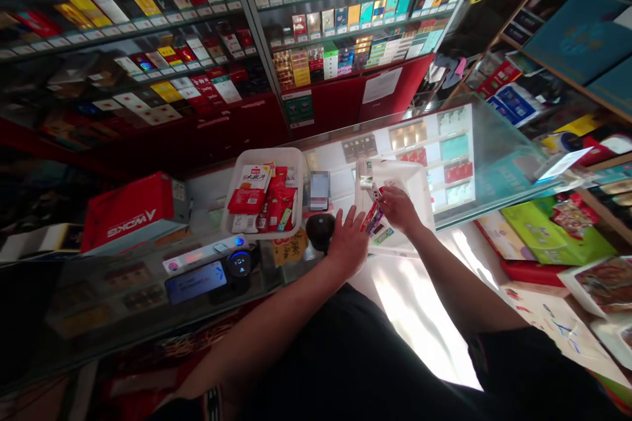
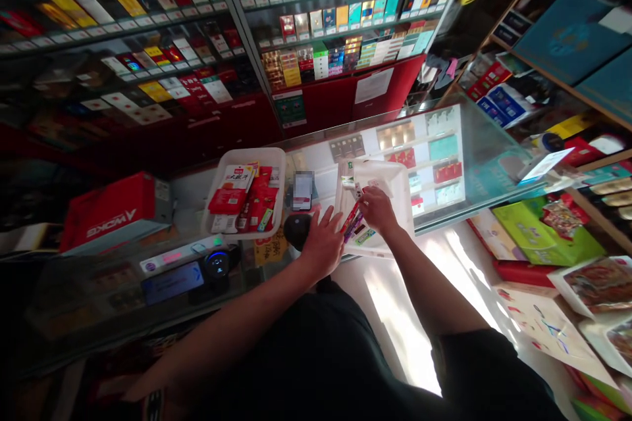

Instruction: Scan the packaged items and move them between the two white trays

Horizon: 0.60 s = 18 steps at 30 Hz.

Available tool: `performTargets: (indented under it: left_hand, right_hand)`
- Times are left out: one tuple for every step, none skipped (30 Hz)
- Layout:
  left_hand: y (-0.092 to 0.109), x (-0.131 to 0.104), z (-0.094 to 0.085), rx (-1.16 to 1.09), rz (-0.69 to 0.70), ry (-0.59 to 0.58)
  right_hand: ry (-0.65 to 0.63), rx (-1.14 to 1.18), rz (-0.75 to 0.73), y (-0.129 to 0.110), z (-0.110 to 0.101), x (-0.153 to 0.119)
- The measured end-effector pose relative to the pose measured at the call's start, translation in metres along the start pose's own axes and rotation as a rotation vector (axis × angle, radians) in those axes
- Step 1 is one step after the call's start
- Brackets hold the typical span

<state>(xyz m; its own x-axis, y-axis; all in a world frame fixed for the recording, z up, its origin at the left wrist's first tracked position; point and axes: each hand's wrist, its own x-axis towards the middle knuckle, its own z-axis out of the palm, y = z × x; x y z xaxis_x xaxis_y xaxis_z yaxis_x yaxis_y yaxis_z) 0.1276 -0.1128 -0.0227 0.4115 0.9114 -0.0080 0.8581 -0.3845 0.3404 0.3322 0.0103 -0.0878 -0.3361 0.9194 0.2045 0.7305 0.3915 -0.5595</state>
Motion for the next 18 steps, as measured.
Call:
performTargets:
  left_hand:
    - [-0.001, -0.004, -0.004, -0.003, 0.008, 0.01]
    - [-0.003, -0.008, -0.008, -0.007, 0.018, 0.023]
    - [-0.005, -0.012, -0.013, -0.012, 0.029, 0.04]
    - [-0.007, -0.016, -0.018, -0.018, 0.036, 0.06]
    - [-0.01, -0.02, -0.022, -0.023, 0.04, 0.081]
    - [-0.014, -0.024, -0.027, -0.028, 0.04, 0.101]
    - [-0.018, -0.029, -0.032, -0.033, 0.035, 0.121]
    - [-0.023, -0.033, -0.036, -0.04, 0.024, 0.14]
    - [-0.027, -0.038, -0.04, -0.048, 0.009, 0.158]
    - [-0.033, -0.042, -0.044, -0.058, -0.008, 0.174]
    - [-0.039, -0.047, -0.048, -0.068, -0.029, 0.189]
    - [-0.045, -0.052, -0.052, -0.075, -0.053, 0.203]
    - [-0.052, -0.058, -0.055, -0.081, -0.076, 0.216]
    - [-0.059, -0.063, -0.058, -0.084, -0.098, 0.228]
    - [-0.067, -0.068, -0.061, -0.084, -0.121, 0.239]
    - [-0.075, -0.074, -0.063, -0.081, -0.147, 0.248]
    - [-0.084, -0.08, -0.066, -0.074, -0.175, 0.255]
    - [-0.092, -0.086, -0.068, -0.062, -0.206, 0.258]
  right_hand:
    - [0.004, 0.004, 0.001, -0.003, 0.002, -0.001]
    - [0.011, 0.006, 0.0, -0.006, 0.003, -0.001]
    - [0.018, 0.006, 0.0, -0.01, 0.004, -0.002]
    - [0.026, 0.007, 0.001, -0.016, 0.004, -0.002]
    - [0.033, 0.008, 0.004, -0.021, 0.005, -0.002]
    - [0.038, 0.009, 0.005, -0.028, 0.005, -0.001]
    - [0.039, 0.012, 0.001, -0.035, 0.004, 0.0]
    - [0.037, 0.014, -0.005, -0.042, 0.004, 0.002]
    - [0.036, 0.016, -0.014, -0.049, 0.004, 0.003]
    - [0.036, 0.018, -0.023, -0.056, 0.005, 0.005]
    - [0.037, 0.019, -0.03, -0.063, 0.006, 0.008]
    - [0.039, 0.018, -0.036, -0.071, 0.007, 0.01]
    - [0.041, 0.016, -0.041, -0.078, 0.009, 0.012]
    - [0.041, 0.012, -0.047, -0.086, 0.012, 0.015]
    - [0.037, 0.007, -0.055, -0.095, 0.015, 0.018]
    - [0.029, 0.002, -0.066, -0.104, 0.019, 0.021]
    - [0.017, -0.003, -0.078, -0.114, 0.023, 0.024]
    - [0.002, -0.006, -0.094, -0.124, 0.028, 0.027]
